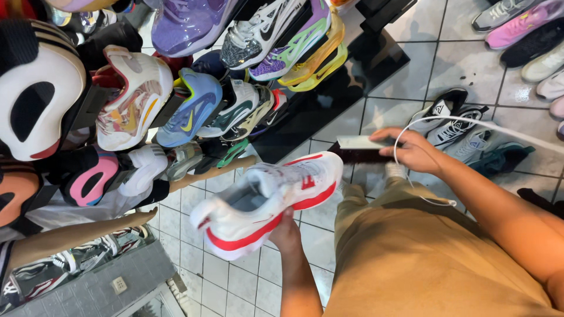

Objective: The person holds a shoe by hand and brushes its upper, sides, and sole with a brush, then places the shoe on a display rack and repeats the process with another shoe.

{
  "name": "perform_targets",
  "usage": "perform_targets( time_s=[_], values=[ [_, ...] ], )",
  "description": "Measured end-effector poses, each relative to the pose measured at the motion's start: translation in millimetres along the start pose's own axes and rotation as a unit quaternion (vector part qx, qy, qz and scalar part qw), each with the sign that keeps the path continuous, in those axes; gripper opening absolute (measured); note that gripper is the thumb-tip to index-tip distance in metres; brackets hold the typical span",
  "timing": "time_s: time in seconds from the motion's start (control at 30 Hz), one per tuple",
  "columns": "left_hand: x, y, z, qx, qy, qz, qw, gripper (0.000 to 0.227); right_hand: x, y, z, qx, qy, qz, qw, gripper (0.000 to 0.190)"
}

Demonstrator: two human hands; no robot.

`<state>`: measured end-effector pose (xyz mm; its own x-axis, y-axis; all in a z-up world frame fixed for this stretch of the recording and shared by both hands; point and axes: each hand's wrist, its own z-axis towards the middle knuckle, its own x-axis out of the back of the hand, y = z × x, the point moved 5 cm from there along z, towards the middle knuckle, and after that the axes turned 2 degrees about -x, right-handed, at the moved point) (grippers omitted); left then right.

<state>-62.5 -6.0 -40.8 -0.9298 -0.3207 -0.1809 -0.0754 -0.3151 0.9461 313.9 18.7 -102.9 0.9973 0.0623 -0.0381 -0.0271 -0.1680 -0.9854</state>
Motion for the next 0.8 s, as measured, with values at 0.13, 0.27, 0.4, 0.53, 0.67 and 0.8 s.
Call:
perform_targets(
  time_s=[0.13,0.27,0.4,0.53,0.67,0.8],
  values=[
    [-21,16,3,-0.051,-0.119,0.026,0.991,0.051,-12,10,2,-0.030,-0.005,0.102,0.994,0.037],
    [-91,73,26,0.004,-0.060,-0.203,0.977,0.054,-2,-34,20,0.050,0.057,0.226,0.971,0.045],
    [-96,67,32,0.103,0.009,-0.208,0.973,0.078,17,-98,36,0.168,0.106,0.283,0.938,0.053],
    [-91,58,28,0.127,0.008,-0.159,0.979,0.075,-2,-131,37,0.215,0.086,0.276,0.933,0.059],
    [-112,54,19,0.167,0.012,-0.197,0.966,0.067,-54,-155,20,0.255,0.026,0.195,0.947,0.044],
    [-113,70,30,0.246,0.098,-0.317,0.911,0.049,-78,-96,3,0.249,-0.063,0.078,0.963,0.031]
  ],
)
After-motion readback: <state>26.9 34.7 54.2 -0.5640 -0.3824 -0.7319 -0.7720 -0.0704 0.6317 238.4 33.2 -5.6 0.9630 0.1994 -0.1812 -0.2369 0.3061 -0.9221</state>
